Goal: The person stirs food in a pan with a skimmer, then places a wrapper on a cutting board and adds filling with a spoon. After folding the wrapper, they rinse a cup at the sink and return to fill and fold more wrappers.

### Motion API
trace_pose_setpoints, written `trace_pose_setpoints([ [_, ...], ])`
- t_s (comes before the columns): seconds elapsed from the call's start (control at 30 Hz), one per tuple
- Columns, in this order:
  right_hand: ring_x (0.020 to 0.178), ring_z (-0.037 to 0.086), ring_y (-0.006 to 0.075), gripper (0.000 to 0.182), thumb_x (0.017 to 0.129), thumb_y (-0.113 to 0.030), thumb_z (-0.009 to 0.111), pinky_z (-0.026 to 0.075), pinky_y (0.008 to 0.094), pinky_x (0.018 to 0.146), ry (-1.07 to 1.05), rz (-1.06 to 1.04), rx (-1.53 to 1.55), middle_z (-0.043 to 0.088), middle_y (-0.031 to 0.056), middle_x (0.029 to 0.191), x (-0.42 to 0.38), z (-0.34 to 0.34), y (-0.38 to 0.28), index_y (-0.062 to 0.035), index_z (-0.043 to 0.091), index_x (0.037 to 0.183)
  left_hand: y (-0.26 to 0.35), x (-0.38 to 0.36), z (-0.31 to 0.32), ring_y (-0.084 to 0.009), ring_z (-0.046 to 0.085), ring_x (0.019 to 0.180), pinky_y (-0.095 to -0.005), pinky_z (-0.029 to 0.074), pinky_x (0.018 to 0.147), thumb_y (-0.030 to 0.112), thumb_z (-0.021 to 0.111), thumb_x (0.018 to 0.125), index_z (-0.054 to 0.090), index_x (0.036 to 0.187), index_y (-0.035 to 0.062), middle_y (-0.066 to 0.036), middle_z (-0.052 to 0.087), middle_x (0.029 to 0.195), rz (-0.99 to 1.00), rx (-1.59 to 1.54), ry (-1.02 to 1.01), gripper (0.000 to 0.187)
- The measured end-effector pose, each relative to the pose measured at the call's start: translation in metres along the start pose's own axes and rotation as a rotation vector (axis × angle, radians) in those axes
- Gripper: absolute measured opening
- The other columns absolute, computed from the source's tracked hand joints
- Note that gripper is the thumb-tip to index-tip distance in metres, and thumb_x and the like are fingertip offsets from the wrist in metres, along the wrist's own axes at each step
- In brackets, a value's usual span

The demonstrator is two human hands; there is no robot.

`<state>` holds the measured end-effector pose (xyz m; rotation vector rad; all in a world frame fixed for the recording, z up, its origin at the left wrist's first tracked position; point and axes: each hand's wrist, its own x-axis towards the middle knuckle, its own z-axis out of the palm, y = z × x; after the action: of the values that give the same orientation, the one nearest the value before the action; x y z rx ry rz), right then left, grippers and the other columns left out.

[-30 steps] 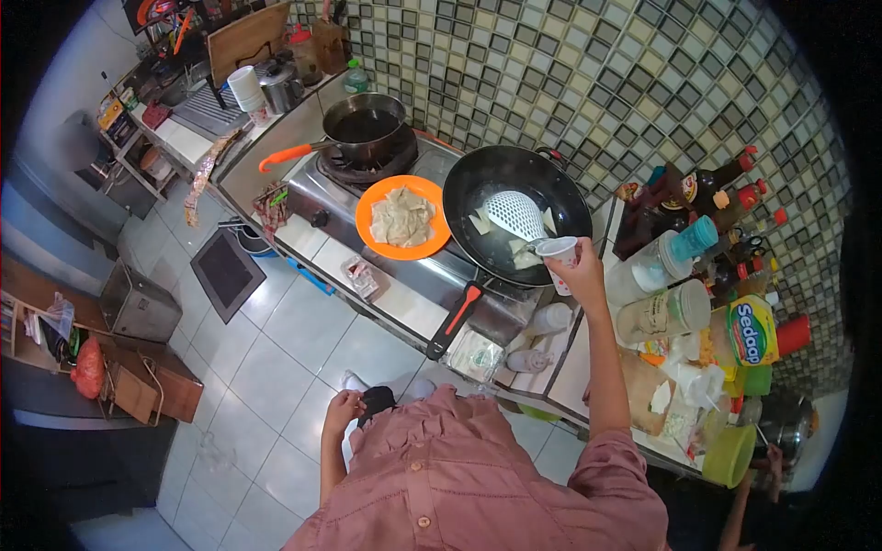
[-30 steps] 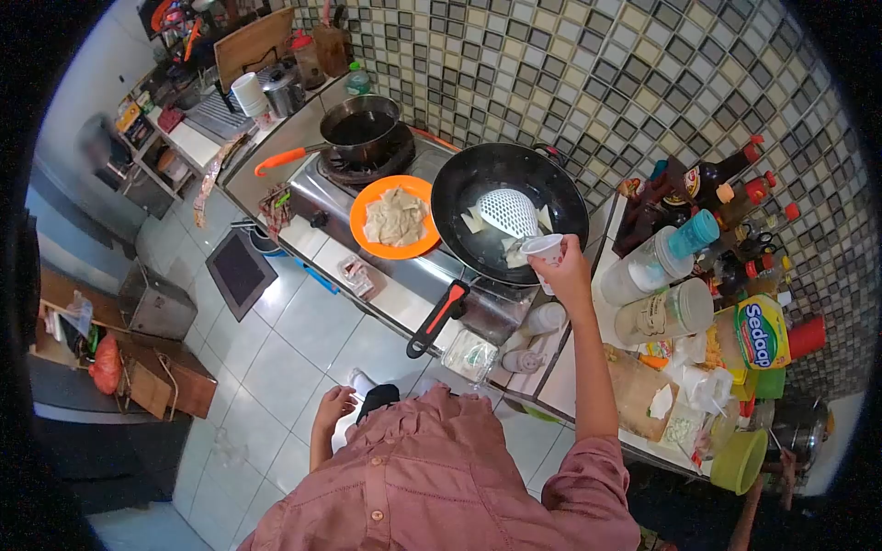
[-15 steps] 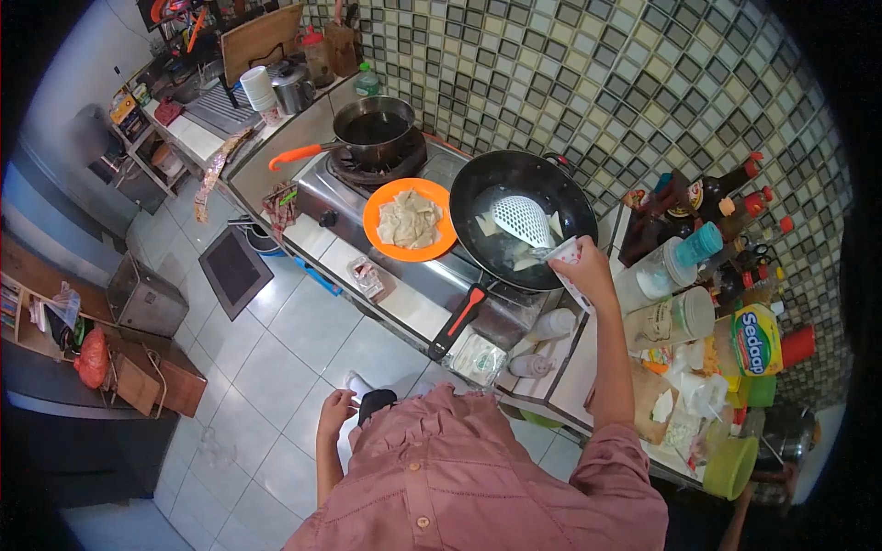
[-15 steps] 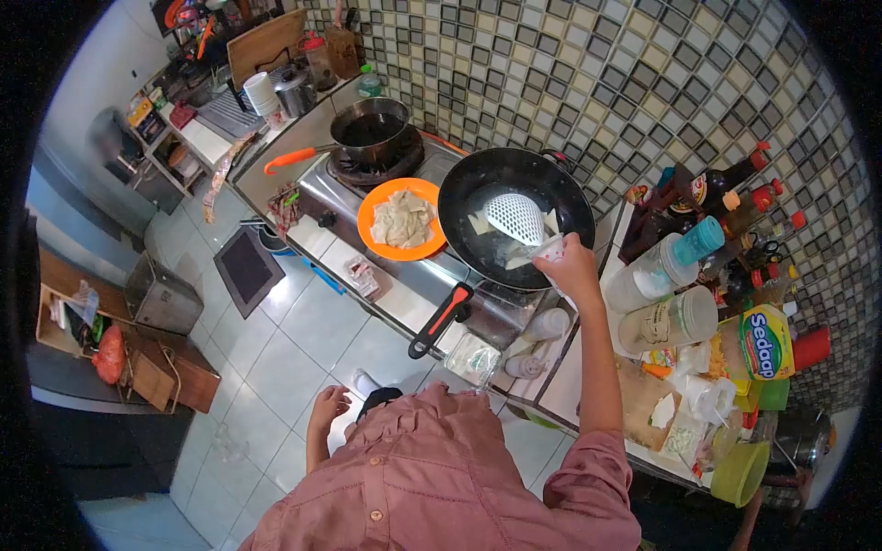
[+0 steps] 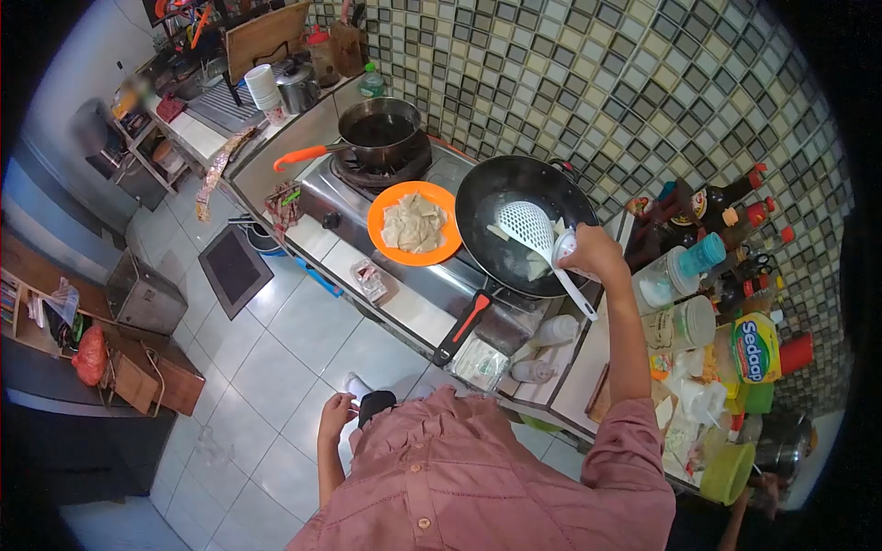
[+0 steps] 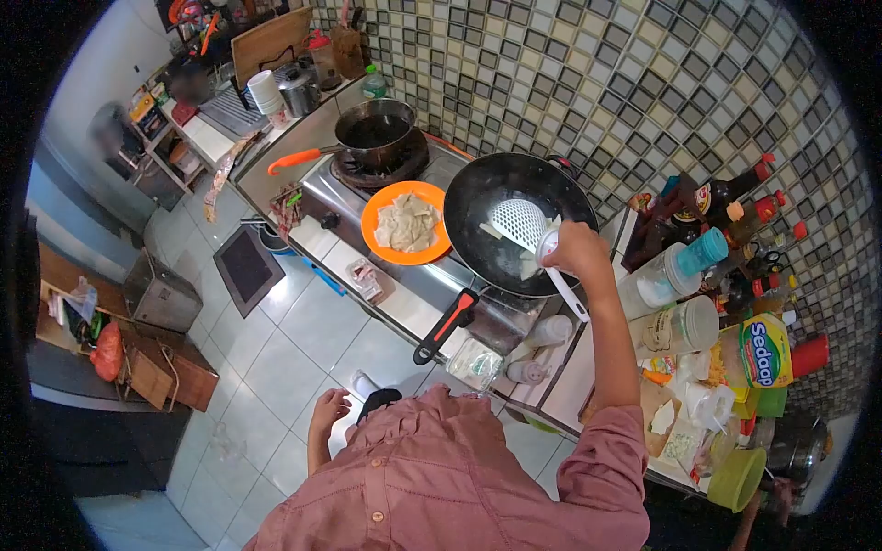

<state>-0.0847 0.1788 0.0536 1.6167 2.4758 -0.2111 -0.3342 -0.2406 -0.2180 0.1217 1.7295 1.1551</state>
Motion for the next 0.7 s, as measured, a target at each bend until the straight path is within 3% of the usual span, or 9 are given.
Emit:
trace_pose_setpoints([
  [0.07, 0.088, 0.060, 0.0344, 0.057, 0.056, -0.035, 0.075, 0.048, 0.0391, 0.074, -0.028, 0.005, -0.038, 0.061, 0.0209, 0.095, 0.011, -0.004, -0.003, 0.0002, 0.054, 0.095, -0.003, 0.003, -0.004, -0.0086, 0.054, 0.059, -0.0190, 0.043, 0.054, 0.023, 0.046, 0.087, 0.056, 0.095, 0.0027, -0.004, 0.058, 0.071, 0.002, -0.014, -0.004, 0.024],
  [0.17, 0.084, 0.061, 0.0336, 0.067, 0.058, -0.035, 0.075, 0.048, 0.0383, 0.073, 0.106, -0.022, 0.058, 0.060, 0.0229, 0.090, 0.027, -0.010, -0.007, 0.0001, 0.045, 0.107, -0.005, 0.007, -0.008, -0.0085, 0.053, 0.058, -0.0189, 0.043, 0.054, 0.023, 0.047, 0.087, 0.055, 0.094, 0.0018, -0.004, 0.058, 0.070, 0.008, -0.038, 0.006, 0.024],
  [0.23, 0.079, 0.062, 0.0314, 0.077, 0.059, -0.036, 0.075, 0.048, 0.0360, 0.071, 0.258, -0.196, 0.409, 0.059, 0.0232, 0.084, 0.033, -0.021, -0.025, 0.0005, 0.034, 0.113, -0.002, 0.008, -0.009, -0.0084, 0.053, 0.057, -0.0188, 0.043, 0.053, 0.023, 0.048, 0.087, 0.055, 0.094, 0.0015, -0.004, 0.058, 0.070, 0.011, -0.054, 0.032, 0.024],
  [0.27, 0.075, 0.061, 0.0251, 0.074, 0.063, -0.033, 0.075, 0.048, 0.0318, 0.069, 0.205, -0.151, 0.516, 0.059, 0.0190, 0.082, 0.033, -0.028, -0.035, 0.0014, 0.033, 0.113, 0.000, 0.008, -0.010, -0.0084, 0.053, 0.056, -0.0190, 0.043, 0.053, 0.022, 0.048, 0.086, 0.055, 0.092, 0.0016, -0.004, 0.058, 0.069, 0.006, -0.064, 0.035, 0.022],
  [0.3, 0.075, 0.061, 0.0251, 0.074, 0.063, -0.033, 0.075, 0.048, 0.0318, 0.069, 0.199, -0.163, 0.519, 0.059, 0.0190, 0.082, 0.039, -0.025, -0.045, 0.0014, 0.033, 0.113, 0.004, 0.008, -0.014, -0.0084, 0.053, 0.056, -0.0191, 0.043, 0.052, 0.022, 0.049, 0.086, 0.055, 0.091, 0.0017, -0.004, 0.058, 0.069, 0.002, -0.072, 0.038, 0.021],
  [0.37, 0.078, 0.060, 0.0190, 0.067, 0.068, -0.023, 0.073, 0.047, 0.0286, 0.068, 0.233, -0.423, 1.006, 0.058, 0.0159, 0.088, 0.058, -0.022, -0.068, 0.0011, 0.032, 0.115, 0.007, 0.015, -0.025, -0.0091, 0.053, 0.055, -0.0204, 0.044, 0.052, 0.022, 0.049, 0.086, 0.054, 0.091, 0.0021, -0.005, 0.058, 0.068, -0.029, -0.078, 0.037, 0.021],
  [0.4, 0.084, 0.056, 0.0148, 0.064, 0.071, -0.013, 0.071, 0.046, 0.0270, 0.072, 0.208, -0.476, 1.098, 0.056, 0.0119, 0.095, 0.056, -0.030, -0.090, -0.0001, 0.030, 0.118, 0.011, 0.018, -0.032, -0.0094, 0.054, 0.055, -0.0205, 0.044, 0.052, 0.022, 0.049, 0.086, 0.054, 0.091, 0.0022, -0.005, 0.058, 0.068, -0.041, -0.092, 0.037, 0.021],
  [0.53, 0.093, 0.054, 0.0146, 0.068, 0.068, -0.010, 0.073, 0.044, 0.0280, 0.079, 0.134, -0.721, 1.276, 0.054, 0.0100, 0.102, 0.068, -0.051, -0.184, -0.0015, 0.030, 0.119, 0.029, 0.037, -0.070, -0.0103, 0.054, 0.056, -0.0209, 0.045, 0.054, 0.023, 0.048, 0.086, 0.054, 0.093, 0.0019, -0.006, 0.058, 0.069, -0.032, -0.069, 0.036, 0.023],
  [0.7, 0.094, 0.054, 0.0156, 0.072, 0.066, -0.014, 0.075, 0.044, 0.0287, 0.082, 0.084, -0.916, 1.218, 0.055, 0.0108, 0.102, 0.080, -0.079, -0.333, -0.0021, 0.030, 0.122, 0.056, 0.064, -0.141, -0.0092, 0.052, 0.061, -0.0211, 0.045, 0.058, 0.027, 0.048, 0.087, 0.056, 0.093, 0.0042, -0.004, 0.056, 0.072, 0.001, -0.066, 0.083, 0.025],
])
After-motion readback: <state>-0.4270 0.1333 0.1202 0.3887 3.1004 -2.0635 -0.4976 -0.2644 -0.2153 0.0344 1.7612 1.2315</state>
